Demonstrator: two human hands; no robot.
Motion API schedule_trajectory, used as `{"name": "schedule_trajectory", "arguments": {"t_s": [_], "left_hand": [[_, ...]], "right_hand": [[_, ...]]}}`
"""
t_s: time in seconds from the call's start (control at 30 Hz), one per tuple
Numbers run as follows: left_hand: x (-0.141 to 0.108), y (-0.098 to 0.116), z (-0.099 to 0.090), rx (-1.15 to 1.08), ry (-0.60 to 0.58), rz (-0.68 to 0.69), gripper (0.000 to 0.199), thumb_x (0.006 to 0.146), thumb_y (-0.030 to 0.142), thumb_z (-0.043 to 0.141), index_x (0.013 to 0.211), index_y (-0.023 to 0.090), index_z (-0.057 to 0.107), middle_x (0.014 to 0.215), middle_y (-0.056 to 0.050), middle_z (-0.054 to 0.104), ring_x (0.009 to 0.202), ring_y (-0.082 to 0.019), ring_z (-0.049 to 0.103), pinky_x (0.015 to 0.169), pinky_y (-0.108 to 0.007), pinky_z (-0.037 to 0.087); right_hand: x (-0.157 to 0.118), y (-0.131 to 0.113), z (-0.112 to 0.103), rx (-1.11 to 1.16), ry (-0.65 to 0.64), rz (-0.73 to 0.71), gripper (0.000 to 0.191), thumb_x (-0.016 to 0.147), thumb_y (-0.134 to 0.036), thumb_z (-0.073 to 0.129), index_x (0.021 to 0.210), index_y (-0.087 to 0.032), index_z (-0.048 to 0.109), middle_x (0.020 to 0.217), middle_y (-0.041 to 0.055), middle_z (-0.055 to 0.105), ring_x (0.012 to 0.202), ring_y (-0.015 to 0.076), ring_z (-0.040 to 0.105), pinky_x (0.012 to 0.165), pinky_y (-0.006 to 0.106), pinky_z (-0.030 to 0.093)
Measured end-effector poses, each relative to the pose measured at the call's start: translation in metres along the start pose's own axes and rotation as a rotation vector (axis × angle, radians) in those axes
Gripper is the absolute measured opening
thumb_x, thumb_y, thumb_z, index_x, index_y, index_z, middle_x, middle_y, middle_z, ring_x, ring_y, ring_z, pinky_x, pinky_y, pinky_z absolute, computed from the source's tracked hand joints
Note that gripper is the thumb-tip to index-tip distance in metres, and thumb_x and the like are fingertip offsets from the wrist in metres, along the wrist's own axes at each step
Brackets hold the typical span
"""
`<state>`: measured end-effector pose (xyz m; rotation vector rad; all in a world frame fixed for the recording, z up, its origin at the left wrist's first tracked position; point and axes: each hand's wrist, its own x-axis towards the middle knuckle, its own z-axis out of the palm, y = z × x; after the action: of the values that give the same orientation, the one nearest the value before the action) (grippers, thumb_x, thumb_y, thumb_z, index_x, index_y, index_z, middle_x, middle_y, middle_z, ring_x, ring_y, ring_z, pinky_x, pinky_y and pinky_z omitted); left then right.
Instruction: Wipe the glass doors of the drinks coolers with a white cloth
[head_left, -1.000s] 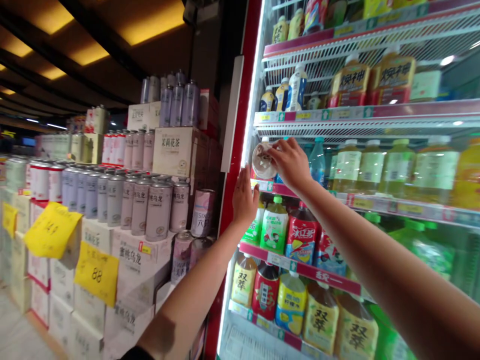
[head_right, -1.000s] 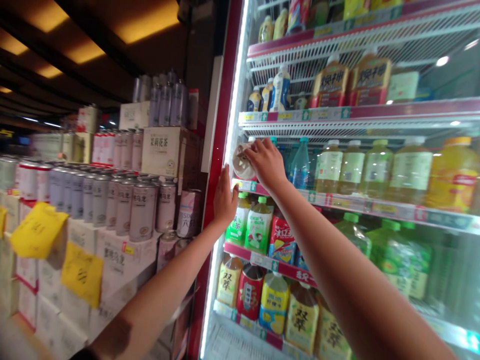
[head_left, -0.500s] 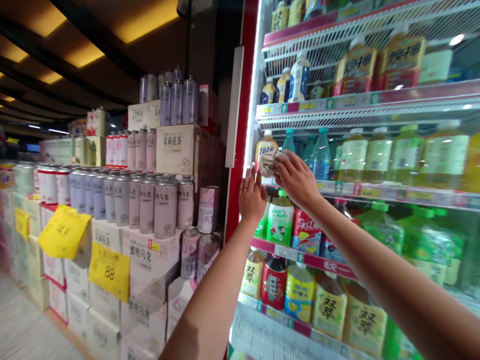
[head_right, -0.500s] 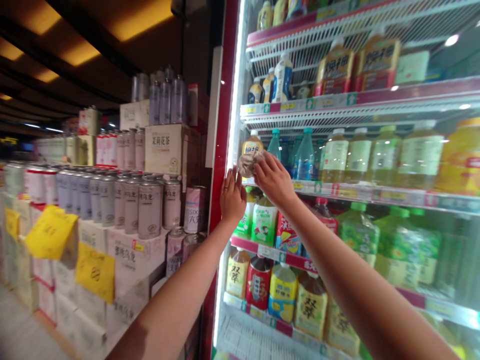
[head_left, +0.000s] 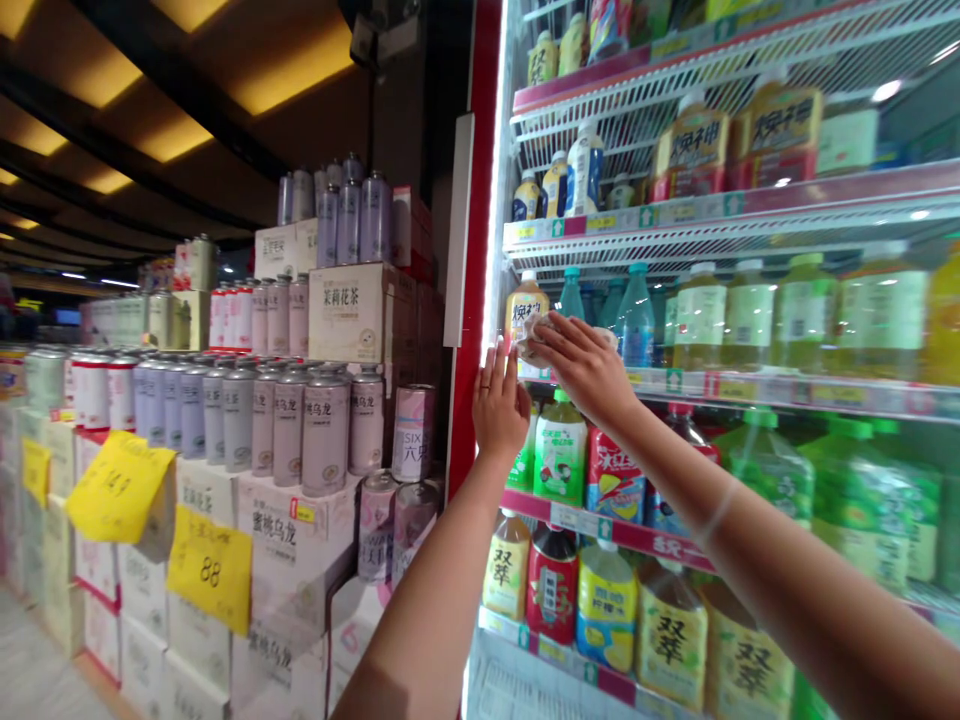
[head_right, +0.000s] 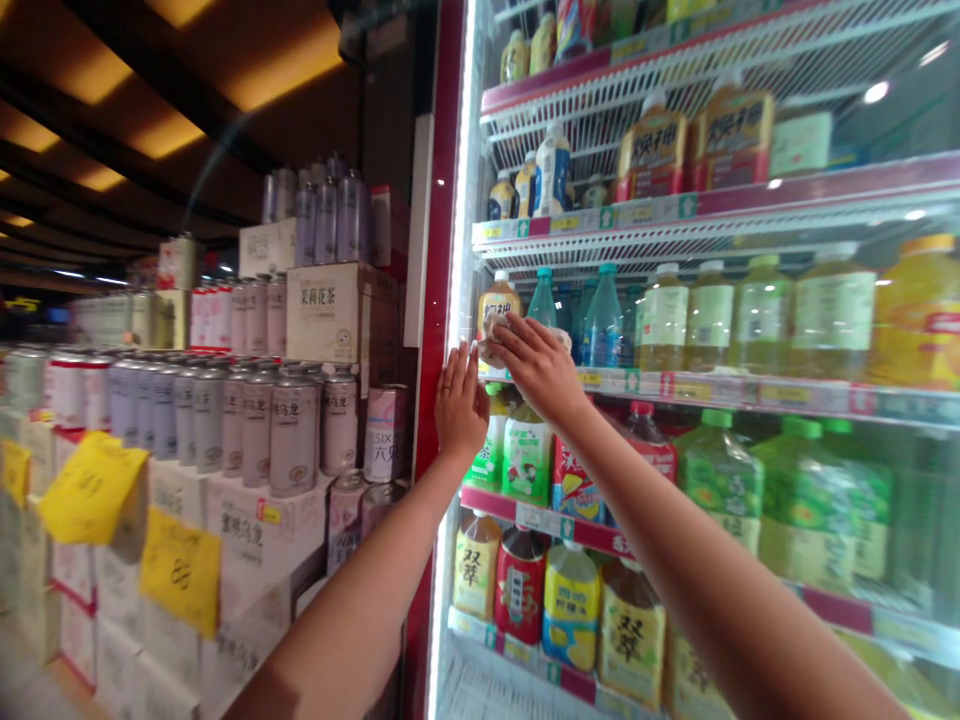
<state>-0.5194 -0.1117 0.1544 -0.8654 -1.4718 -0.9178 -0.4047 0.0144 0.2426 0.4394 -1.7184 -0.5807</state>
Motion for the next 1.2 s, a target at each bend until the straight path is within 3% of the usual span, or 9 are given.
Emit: {"name": "schedule_trajectory", "arguments": {"t_s": [0.17, 0.27, 0.43, 0.53, 0.7, 0.9, 1.07, 1.2], "left_hand": [[0.001, 0.001, 0.000, -0.014, -0.009, -0.009, 0.077, 0.106, 0.012, 0.043, 0.176, 0.031, 0.018, 0.181, -0.005, 0.032, 0.169, -0.024, 0.024, 0.140, -0.055, 0.028], [0.001, 0.001, 0.002, -0.011, 0.001, -0.015, 0.078, 0.104, 0.010, 0.044, 0.176, 0.030, 0.019, 0.179, -0.005, 0.035, 0.169, -0.024, 0.025, 0.139, -0.054, 0.029], [0.000, 0.000, -0.001, 0.016, -0.005, 0.002, 0.075, 0.105, 0.011, 0.043, 0.175, 0.028, 0.020, 0.180, -0.005, 0.035, 0.169, -0.024, 0.024, 0.139, -0.052, 0.031], [0.000, 0.001, -0.003, 0.022, -0.012, 0.002, 0.077, 0.106, 0.011, 0.042, 0.176, 0.030, 0.017, 0.181, -0.004, 0.031, 0.170, -0.022, 0.022, 0.140, -0.052, 0.031], [0.000, 0.002, -0.001, 0.023, 0.001, -0.009, 0.080, 0.104, 0.008, 0.042, 0.176, 0.031, 0.016, 0.179, -0.003, 0.035, 0.169, -0.023, 0.025, 0.139, -0.053, 0.032], [-0.001, 0.000, -0.002, 0.037, 0.008, 0.000, 0.074, 0.107, 0.015, 0.042, 0.176, 0.031, 0.019, 0.180, -0.003, 0.035, 0.168, -0.023, 0.026, 0.138, -0.053, 0.032], [0.000, -0.001, -0.001, 0.042, -0.008, 0.001, 0.072, 0.107, 0.016, 0.042, 0.175, 0.029, 0.021, 0.179, -0.005, 0.036, 0.169, -0.024, 0.026, 0.139, -0.053, 0.031], [0.001, 0.000, 0.000, 0.041, 0.010, -0.007, 0.076, 0.105, 0.011, 0.041, 0.176, 0.031, 0.019, 0.179, -0.003, 0.035, 0.169, -0.023, 0.025, 0.139, -0.054, 0.032]], "right_hand": [[-0.006, -0.005, -0.003, -0.073, 0.007, 0.024, 0.048, 0.104, -0.022, 0.058, 0.152, -0.018, 0.061, 0.160, 0.0140, 0.062, 0.158, 0.0341, 0.047, 0.129, 0.058, 0.042], [0.000, -0.003, -0.001, -0.101, -0.020, 0.035, 0.041, 0.104, -0.026, 0.061, 0.143, -0.014, 0.065, 0.150, 0.0187, 0.068, 0.148, 0.0373, 0.054, 0.121, 0.057, 0.050], [-0.004, 0.008, -0.008, -0.069, -0.066, -0.021, 0.030, 0.105, -0.020, 0.058, 0.130, -0.026, 0.073, 0.136, 0.0117, 0.076, 0.127, 0.0328, 0.064, 0.105, 0.050, 0.055], [-0.015, 0.015, -0.018, -0.036, -0.032, -0.083, 0.038, 0.105, -0.017, 0.060, 0.138, -0.032, 0.071, 0.138, 0.0061, 0.078, 0.130, 0.0299, 0.066, 0.107, 0.048, 0.054], [-0.009, 0.018, -0.020, 0.013, 0.091, 0.063, 0.050, 0.105, -0.012, 0.054, 0.150, -0.030, 0.067, 0.145, 0.0079, 0.075, 0.141, 0.0323, 0.065, 0.115, 0.055, 0.057], [0.010, 0.001, -0.003, 0.110, -0.028, 0.038, 0.048, 0.105, -0.011, 0.054, 0.148, -0.028, 0.069, 0.151, 0.0085, 0.071, 0.150, 0.0313, 0.058, 0.121, 0.059, 0.055], [-0.023, -0.005, -0.012, 0.083, -0.104, -0.078, 0.047, 0.104, -0.011, 0.058, 0.149, -0.024, 0.067, 0.156, 0.0097, 0.067, 0.150, 0.0303, 0.058, 0.120, 0.056, 0.056], [-0.035, 0.002, -0.022, 0.063, -0.091, -0.064, 0.052, 0.105, -0.011, 0.057, 0.154, -0.026, 0.062, 0.159, 0.0088, 0.064, 0.154, 0.0293, 0.054, 0.124, 0.057, 0.053]]}}
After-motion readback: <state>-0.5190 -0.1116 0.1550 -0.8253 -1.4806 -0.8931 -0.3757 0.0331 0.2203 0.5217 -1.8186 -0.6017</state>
